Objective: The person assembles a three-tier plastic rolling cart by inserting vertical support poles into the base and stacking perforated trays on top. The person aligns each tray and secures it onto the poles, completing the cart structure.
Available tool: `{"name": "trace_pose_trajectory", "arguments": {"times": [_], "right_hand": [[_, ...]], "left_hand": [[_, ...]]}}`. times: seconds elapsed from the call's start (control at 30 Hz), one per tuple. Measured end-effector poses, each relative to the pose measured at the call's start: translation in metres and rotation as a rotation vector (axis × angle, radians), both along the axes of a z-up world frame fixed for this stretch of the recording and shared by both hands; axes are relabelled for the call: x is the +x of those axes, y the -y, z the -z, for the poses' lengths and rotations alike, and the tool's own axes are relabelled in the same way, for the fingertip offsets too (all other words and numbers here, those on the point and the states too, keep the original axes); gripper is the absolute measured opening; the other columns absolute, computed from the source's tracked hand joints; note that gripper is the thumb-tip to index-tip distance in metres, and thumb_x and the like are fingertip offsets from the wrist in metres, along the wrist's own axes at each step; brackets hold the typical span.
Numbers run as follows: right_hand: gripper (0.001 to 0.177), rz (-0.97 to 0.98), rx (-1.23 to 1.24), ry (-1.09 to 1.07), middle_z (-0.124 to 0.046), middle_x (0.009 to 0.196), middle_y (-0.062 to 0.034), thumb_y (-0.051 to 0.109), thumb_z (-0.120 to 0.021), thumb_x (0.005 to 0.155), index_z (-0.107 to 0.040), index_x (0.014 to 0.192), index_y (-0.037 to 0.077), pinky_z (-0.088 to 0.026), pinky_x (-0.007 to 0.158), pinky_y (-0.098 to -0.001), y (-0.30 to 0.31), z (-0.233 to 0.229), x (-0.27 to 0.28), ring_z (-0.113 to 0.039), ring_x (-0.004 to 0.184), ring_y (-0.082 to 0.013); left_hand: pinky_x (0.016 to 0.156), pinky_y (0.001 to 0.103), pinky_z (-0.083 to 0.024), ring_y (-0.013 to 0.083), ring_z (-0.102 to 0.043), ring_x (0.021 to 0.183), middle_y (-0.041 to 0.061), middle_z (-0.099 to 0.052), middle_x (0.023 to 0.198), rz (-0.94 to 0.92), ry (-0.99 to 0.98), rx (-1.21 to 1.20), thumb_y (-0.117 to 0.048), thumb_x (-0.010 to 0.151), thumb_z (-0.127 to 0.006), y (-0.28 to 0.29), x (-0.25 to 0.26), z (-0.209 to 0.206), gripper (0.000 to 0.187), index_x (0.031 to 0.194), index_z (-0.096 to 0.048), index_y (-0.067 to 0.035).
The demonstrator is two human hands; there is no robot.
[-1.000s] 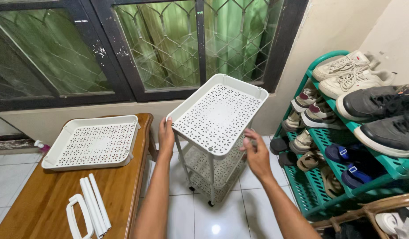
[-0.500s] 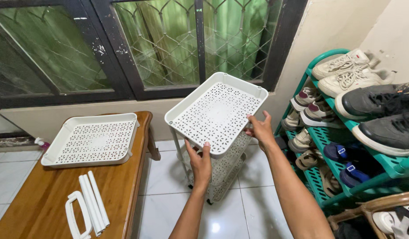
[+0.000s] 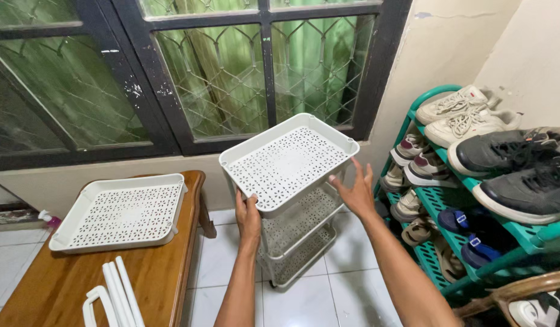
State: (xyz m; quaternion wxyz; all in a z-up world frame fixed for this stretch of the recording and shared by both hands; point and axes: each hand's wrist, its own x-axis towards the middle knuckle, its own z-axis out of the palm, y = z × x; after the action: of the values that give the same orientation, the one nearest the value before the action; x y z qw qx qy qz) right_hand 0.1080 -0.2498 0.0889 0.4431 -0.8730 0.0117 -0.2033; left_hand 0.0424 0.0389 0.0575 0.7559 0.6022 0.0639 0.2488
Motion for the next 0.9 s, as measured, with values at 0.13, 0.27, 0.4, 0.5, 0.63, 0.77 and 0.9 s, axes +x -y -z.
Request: {"name": "trace_pose_trajectory", "arguments": {"times": [0.13,0.27,0.4,0.5,0.63,0.77,0.9], "right_hand": [[0.088,0.029,-0.025,0.102,-0.013,0.165,-0.0326,0.054,-0.068,0.09,-0.029,0.163,0.022,-0.033,0.118,-0.0514,0.015,0.016,0.006,-0.027,0.15,-0.0498],[0.086,0.065,0.117,0.112,-0.03,0.159,-0.03,0.054,-0.061,0.097,-0.025,0.16,0.007,-0.03,0.117,-0.047,0.028,0.024,0.019,-0.033,0.147,-0.043],[0.068,-0.111,0.453,0.054,-0.056,0.137,-0.0252,0.054,-0.051,0.103,-0.046,0.145,0.001,-0.039,0.109,-0.0412,0.035,0.044,0.018,-0.052,0.129,-0.0346],[0.06,-0.083,0.408,-0.01,-0.066,0.124,-0.0212,0.053,-0.044,0.105,-0.058,0.132,0.002,-0.042,0.103,-0.0394,0.031,0.044,-0.001,-0.059,0.118,-0.0305],[0.054,-0.006,0.372,-0.031,-0.066,0.122,-0.0206,0.046,-0.042,0.101,-0.056,0.133,0.004,-0.042,0.101,-0.0409,0.022,0.035,-0.036,-0.06,0.115,-0.0321],[0.05,0.046,0.375,0.012,-0.066,0.124,-0.0234,0.038,-0.042,0.1,-0.056,0.134,0.004,-0.043,0.1,-0.043,0.017,0.034,-0.051,-0.061,0.117,-0.0361],[0.049,0.045,0.338,0.01,-0.065,0.123,-0.0251,0.036,-0.041,0.101,-0.055,0.134,0.003,-0.042,0.099,-0.0444,0.021,0.036,-0.056,-0.06,0.116,-0.0385]], "left_hand": [[0.104,0.034,-0.044,0.023,-0.059,0.122,0.019,-0.063,0.136,0.084,-0.01,-0.044,-0.022,0.097,-0.054,-0.029,0.024,0.019,0.062,0.153,-0.039,-0.001],[0.107,0.033,-0.043,0.022,-0.058,0.126,0.018,-0.063,0.139,0.172,-0.007,-0.033,-0.022,0.097,-0.052,-0.057,0.026,0.026,0.061,0.152,-0.044,0.002],[0.109,0.035,-0.043,0.0226,-0.058,0.128,0.014,-0.06,0.14,0.357,-0.066,-0.204,-0.023,0.095,-0.051,-0.083,0.023,0.015,0.064,0.154,-0.04,-0.003],[0.11,0.035,-0.041,0.0216,-0.056,0.131,0.012,-0.059,0.142,0.428,-0.035,-0.202,-0.024,0.094,-0.05,-0.092,0.014,0.007,0.064,0.154,-0.041,-0.003],[0.109,0.037,-0.043,0.0227,-0.056,0.13,0.013,-0.06,0.142,0.439,-0.087,-0.189,-0.028,0.093,-0.05,-0.094,0.005,0.0,0.066,0.155,-0.042,-0.004],[0.11,0.036,-0.041,0.0221,-0.056,0.131,0.013,-0.059,0.143,0.43,-0.106,-0.18,-0.031,0.094,-0.052,-0.092,0.003,-0.003,0.066,0.153,-0.045,-0.002],[0.11,0.037,-0.041,0.0224,-0.057,0.13,0.012,-0.061,0.142,0.437,-0.091,-0.197,-0.032,0.092,-0.053,-0.091,0.003,0.0,0.067,0.153,-0.045,-0.004]]}}
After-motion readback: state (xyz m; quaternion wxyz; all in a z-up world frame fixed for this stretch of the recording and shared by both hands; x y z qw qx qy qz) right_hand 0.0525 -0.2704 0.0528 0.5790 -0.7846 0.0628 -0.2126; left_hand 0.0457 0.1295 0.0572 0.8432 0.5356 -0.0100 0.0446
